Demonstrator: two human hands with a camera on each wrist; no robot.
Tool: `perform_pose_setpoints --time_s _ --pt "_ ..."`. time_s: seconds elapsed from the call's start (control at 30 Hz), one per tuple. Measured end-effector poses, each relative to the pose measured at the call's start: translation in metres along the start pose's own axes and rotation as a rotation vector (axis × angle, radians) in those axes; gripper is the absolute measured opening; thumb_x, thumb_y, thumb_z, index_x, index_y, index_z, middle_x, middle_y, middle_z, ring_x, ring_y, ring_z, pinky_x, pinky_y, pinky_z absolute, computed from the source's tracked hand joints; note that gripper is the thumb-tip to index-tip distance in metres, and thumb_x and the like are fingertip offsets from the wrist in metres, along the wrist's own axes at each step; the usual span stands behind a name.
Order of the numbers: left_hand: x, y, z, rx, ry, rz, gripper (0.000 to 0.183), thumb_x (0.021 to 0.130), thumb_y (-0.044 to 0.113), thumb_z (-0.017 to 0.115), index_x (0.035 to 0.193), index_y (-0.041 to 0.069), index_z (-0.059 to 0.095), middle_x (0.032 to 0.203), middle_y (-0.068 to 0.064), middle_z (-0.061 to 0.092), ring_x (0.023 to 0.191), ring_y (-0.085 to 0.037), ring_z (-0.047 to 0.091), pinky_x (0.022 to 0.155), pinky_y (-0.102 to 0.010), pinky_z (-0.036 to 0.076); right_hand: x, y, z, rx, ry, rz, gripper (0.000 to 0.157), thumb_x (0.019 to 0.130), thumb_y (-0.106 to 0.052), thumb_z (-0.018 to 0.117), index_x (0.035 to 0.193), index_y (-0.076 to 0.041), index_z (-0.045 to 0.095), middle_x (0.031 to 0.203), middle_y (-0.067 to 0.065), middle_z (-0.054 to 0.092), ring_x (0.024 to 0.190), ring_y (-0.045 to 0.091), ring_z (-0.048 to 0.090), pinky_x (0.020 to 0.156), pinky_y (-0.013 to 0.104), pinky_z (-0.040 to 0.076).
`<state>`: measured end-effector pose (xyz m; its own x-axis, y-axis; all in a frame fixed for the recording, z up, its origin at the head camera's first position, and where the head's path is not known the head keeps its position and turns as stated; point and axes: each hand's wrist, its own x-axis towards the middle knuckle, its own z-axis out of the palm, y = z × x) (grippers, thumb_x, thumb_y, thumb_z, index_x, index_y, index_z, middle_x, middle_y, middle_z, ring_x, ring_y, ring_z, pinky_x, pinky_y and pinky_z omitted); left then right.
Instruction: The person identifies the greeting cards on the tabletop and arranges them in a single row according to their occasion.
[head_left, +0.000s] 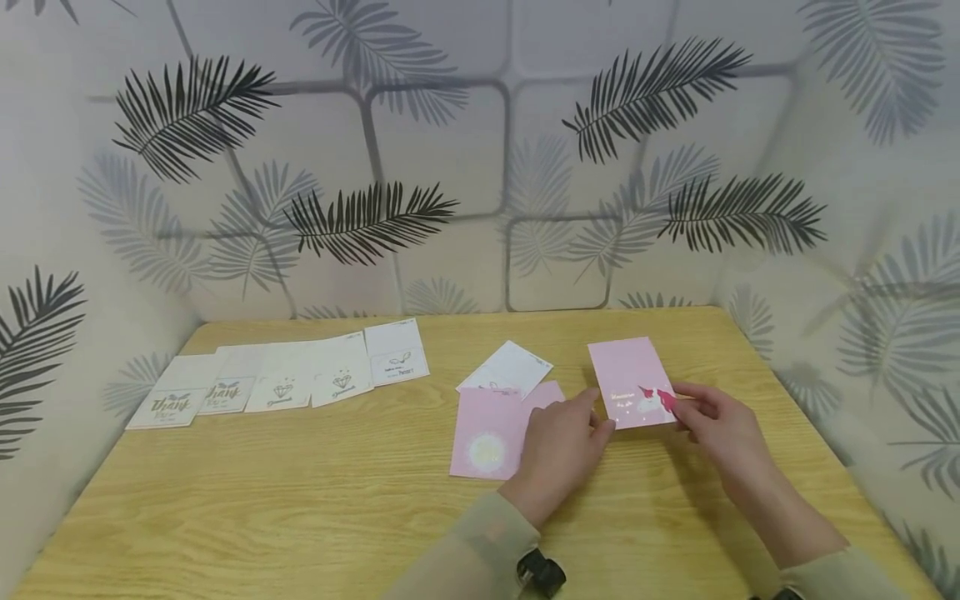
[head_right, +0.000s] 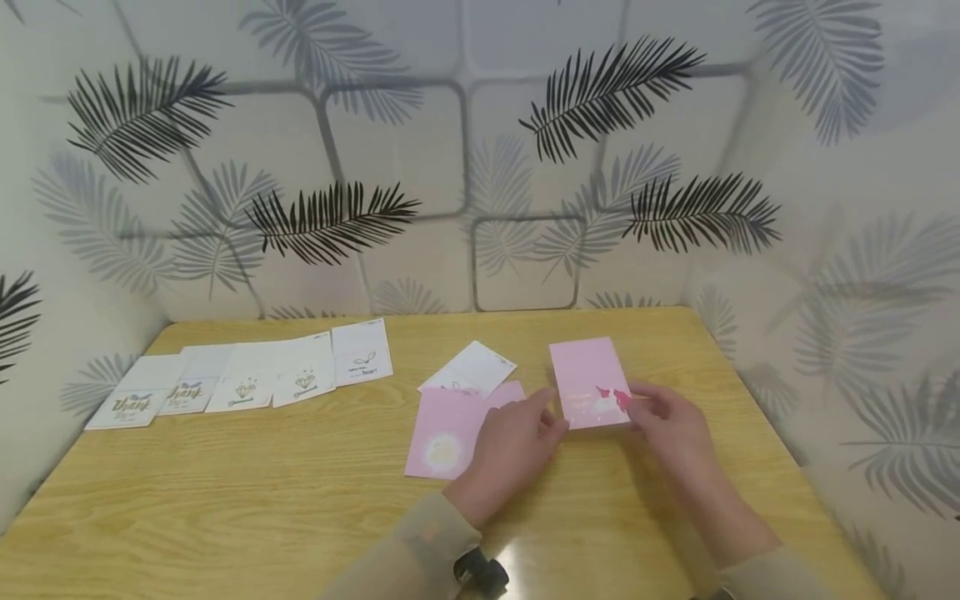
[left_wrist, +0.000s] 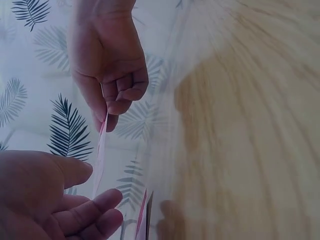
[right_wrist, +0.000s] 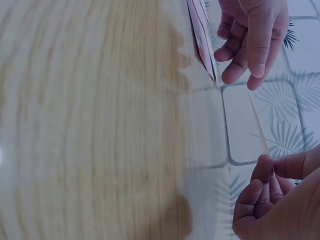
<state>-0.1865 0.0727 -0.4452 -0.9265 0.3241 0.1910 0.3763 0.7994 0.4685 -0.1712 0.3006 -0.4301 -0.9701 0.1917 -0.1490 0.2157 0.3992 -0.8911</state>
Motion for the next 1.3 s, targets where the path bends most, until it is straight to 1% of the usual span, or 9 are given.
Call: perform_pose_setpoints --time_s 0.2,0.37,0.47,0.63,0.7,0.8,0.93,1.1,1.3 --pt "0.006 0.010 0.003 -0.023 0.018 0.012 0.021 0.105 0.034 0.077 0.121 0.021 0.073 0.084 0.019 0.070 0.079 -0.007 0.067 0.084 -0.036 0.049 0.002 0.002 -0.006 0.050 0.010 -0.002 0.050 0.114 -0.016 0.062 0.157 0.006 0.052 0.107 -0.003 0.075 0.089 0.008 0.069 0.081 0.025 0.059" --pt "0.011 0.015 0.005 -0.053 0.021 0.018 0.031 0.104 0.030 0.078 0.134 0.020 0.075 0.083 0.020 0.067 0.078 -0.004 0.063 0.089 -0.036 0.050 0.002 0.002 -0.008 0.071 0.021 0.006 0.049 0.115 -0.015 0.060 0.158 0.008 0.051 0.110 -0.002 0.072 0.089 0.006 0.068 0.080 0.024 0.058" --pt "0.014 0.017 0.006 -0.068 0.030 0.022 0.033 0.103 0.027 0.080 0.135 0.020 0.076 0.082 0.021 0.064 0.077 -0.002 0.061 0.088 -0.036 0.050 0.002 0.002 -0.010 0.074 0.023 0.010 0.050 0.115 -0.015 0.060 0.158 0.008 0.050 0.114 -0.002 0.071 0.090 0.005 0.067 0.081 0.024 0.058" --pt "0.021 0.020 0.011 -0.053 0.064 0.059 0.008 0.102 0.025 0.080 0.108 0.023 0.075 0.076 0.020 0.058 0.071 -0.002 0.056 0.081 -0.033 0.049 0.004 0.003 -0.015 0.081 0.030 0.019 0.052 0.115 -0.015 0.059 0.159 0.009 0.048 0.112 -0.004 0.071 0.089 0.004 0.068 0.080 0.024 0.058" --pt "0.024 0.021 0.014 -0.039 0.078 0.075 0.012 0.102 0.025 0.080 0.097 0.025 0.069 0.075 0.020 0.057 0.070 -0.003 0.055 0.078 -0.032 0.048 0.006 0.005 -0.017 0.080 0.037 0.022 0.052 0.115 -0.015 0.060 0.159 0.009 0.048 0.110 -0.006 0.071 0.089 0.004 0.069 0.080 0.023 0.058" --pt "0.028 0.024 0.017 -0.027 0.083 0.081 0.016 0.102 0.025 0.081 0.094 0.026 0.067 0.076 0.020 0.058 0.069 -0.003 0.055 0.075 -0.030 0.047 0.009 0.008 -0.020 0.060 0.050 0.023 0.052 0.114 -0.015 0.060 0.159 0.008 0.048 0.106 -0.007 0.071 0.087 0.004 0.069 0.079 0.023 0.058" --pt "0.035 0.030 0.023 -0.013 0.070 0.068 0.015 0.102 0.026 0.082 0.095 0.025 0.069 0.076 0.020 0.059 0.069 -0.005 0.056 0.076 -0.031 0.047 0.015 0.011 -0.025 0.009 0.067 0.024 0.052 0.113 -0.014 0.061 0.159 0.007 0.050 0.107 -0.002 0.070 0.089 0.006 0.068 0.078 0.023 0.058" --pt "0.044 0.039 0.030 0.006 0.058 0.037 0.006 0.102 0.027 0.081 0.105 0.026 0.077 0.078 0.020 0.063 0.073 -0.005 0.061 0.080 -0.032 0.049 0.022 0.013 -0.031 -0.047 0.089 0.043 0.052 0.113 -0.014 0.062 0.160 0.004 0.051 0.122 0.013 0.067 0.094 0.013 0.065 0.079 0.023 0.058" --pt "0.053 0.049 0.039 0.025 0.034 0.005 0.023 0.102 0.029 0.080 0.125 0.029 0.081 0.090 0.019 0.074 0.085 -0.006 0.070 0.088 -0.031 0.053 0.031 0.017 -0.040 -0.115 0.110 0.055 0.050 0.113 -0.014 0.060 0.158 0.004 0.052 0.131 0.021 0.064 0.098 0.020 0.063 0.075 0.022 0.055"
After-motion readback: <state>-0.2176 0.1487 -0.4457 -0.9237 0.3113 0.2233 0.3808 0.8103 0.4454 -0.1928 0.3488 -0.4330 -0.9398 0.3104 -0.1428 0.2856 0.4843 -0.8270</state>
